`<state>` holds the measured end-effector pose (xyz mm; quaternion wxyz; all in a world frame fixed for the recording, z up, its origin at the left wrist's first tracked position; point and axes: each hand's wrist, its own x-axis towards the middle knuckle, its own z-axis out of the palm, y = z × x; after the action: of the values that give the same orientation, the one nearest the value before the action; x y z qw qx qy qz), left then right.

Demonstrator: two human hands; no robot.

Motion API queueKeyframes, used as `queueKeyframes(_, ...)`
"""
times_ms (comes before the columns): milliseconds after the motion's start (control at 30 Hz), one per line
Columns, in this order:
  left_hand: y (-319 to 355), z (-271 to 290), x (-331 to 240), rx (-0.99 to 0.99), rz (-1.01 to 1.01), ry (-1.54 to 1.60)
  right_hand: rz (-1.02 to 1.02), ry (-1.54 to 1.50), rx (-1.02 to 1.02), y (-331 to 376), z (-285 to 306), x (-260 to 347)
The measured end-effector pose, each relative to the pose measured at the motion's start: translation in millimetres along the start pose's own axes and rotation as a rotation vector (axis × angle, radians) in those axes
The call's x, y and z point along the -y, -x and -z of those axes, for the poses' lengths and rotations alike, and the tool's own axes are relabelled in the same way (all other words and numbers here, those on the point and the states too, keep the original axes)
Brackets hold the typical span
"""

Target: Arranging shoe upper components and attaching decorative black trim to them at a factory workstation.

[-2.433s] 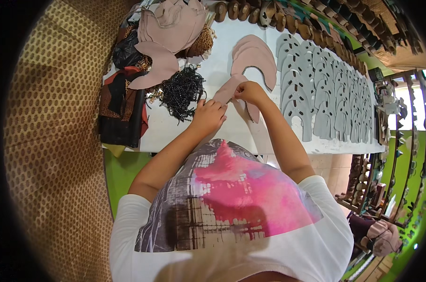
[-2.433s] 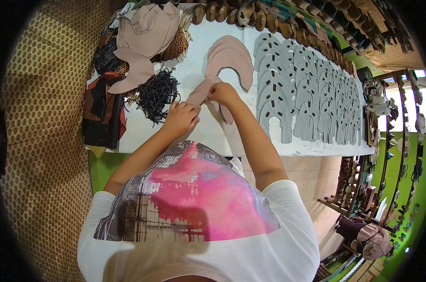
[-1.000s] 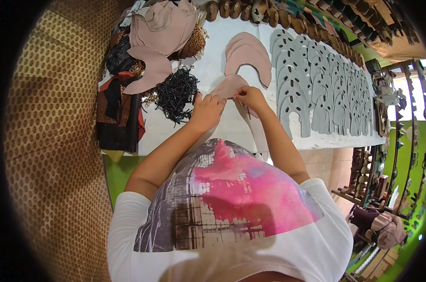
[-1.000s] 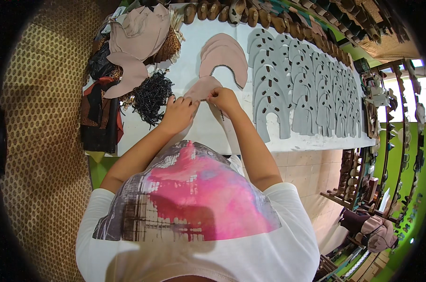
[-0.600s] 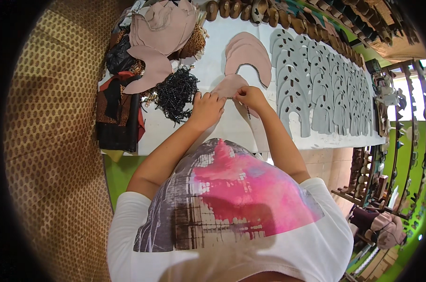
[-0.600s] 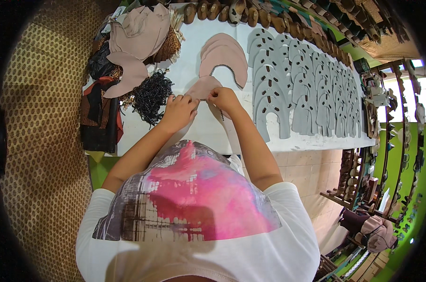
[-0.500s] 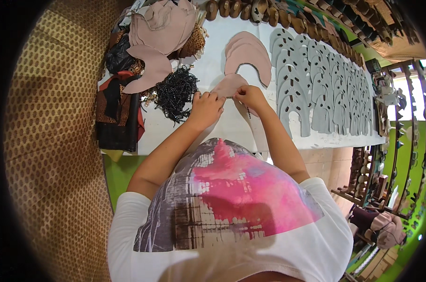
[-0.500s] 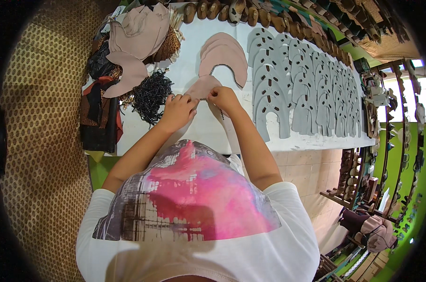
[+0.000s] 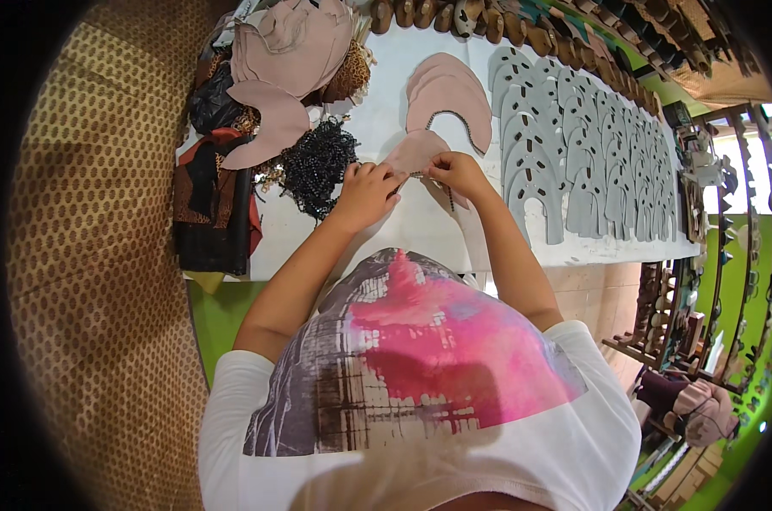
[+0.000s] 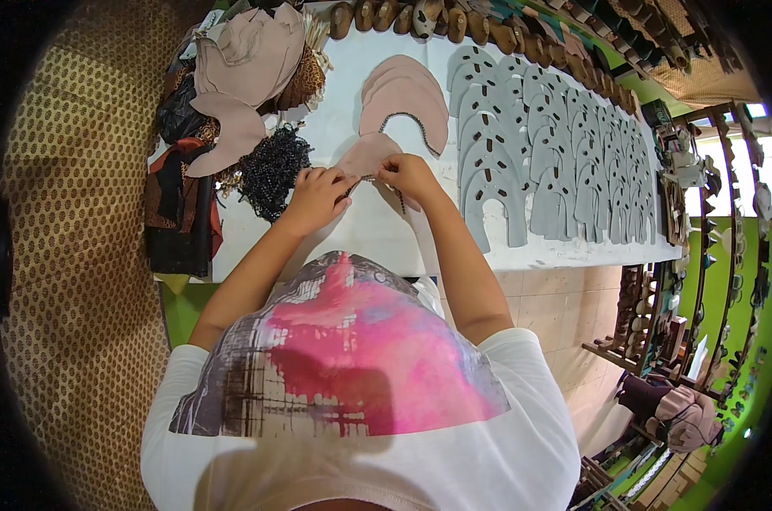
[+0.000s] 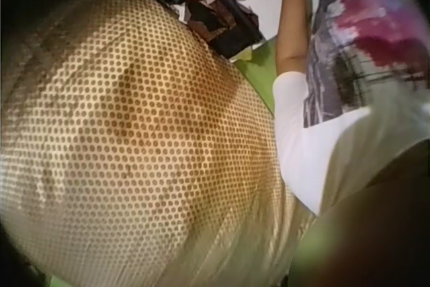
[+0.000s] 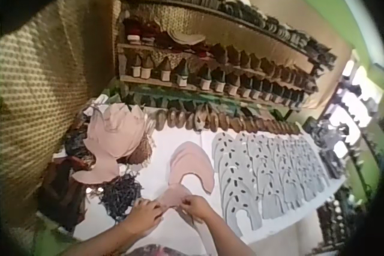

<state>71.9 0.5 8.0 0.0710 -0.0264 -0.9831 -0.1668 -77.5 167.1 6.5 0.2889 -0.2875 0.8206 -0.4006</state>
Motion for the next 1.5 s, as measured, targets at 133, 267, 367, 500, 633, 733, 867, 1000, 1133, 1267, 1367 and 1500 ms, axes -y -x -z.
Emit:
queueKeyframes(133,0.2,-0.7,0.1,-0.031,-0.01,-0.001,-0.008,-0.055,0.025,-1.5,0.7,-2.8)
queueKeyframes(267,2.9,-4.3,2.3,-0.084,0.002,-0.008,-0.038,-0.102,0.047,1.1,2.0,6.1)
queueKeyframes(367,2.3,-4.6,2.7,-0.047,-0.01,-0.028,-0.05,-0.092,0.045,0.7,3.9,4.5)
queueKeyframes(500,2.4,-6.1,1.8,-0.03,-0.009,-0.038,-0.071,-0.112,0.022,-1.3,2.0,-0.7)
queueKeyframes(633,3.3,-8.0,1.9,-0.094,-0.015,-0.034,-0.099,-0.093,-0.021,-0.1,-2.5,5.0)
queueKeyframes(733,6.3,-10.1,4.7,-0.116,-0.052,-0.052,-0.079,-0.075,-0.041,0.4,-2.8,6.3)
queueKeyframes(867,7.1,-12.1,3.9,-0.102,-0.093,-0.073,-0.068,-0.056,-0.067,0.8,-4.4,8.3)
queueKeyframes(1000,9.0,-13.3,3.7,-0.122,-0.124,-0.136,-0.177,-0.096,-0.031,2.2,-4.2,19.7)
queueKeyframes(1133,9.4,-15.4,1.4,-0.107,-0.098,-0.149,-0.148,-0.119,-0.054,1.5,-4.5,19.1)
queueKeyframes(1267,11.8,-16.4,-1.3,-0.11,-0.079,-0.172,-0.109,-0.094,-0.064,0.9,-4.4,19.8)
queueKeyframes(1367,12.4,-17.6,-2.1,-0.138,-0.071,-0.191,-0.088,-0.049,-0.073,1.9,-5.2,22.0)
queueKeyframes(1500,11.6,-15.8,-4.1,-0.091,-0.035,-0.164,-0.109,-0.017,-0.036,6.0,-4.8,25.8)
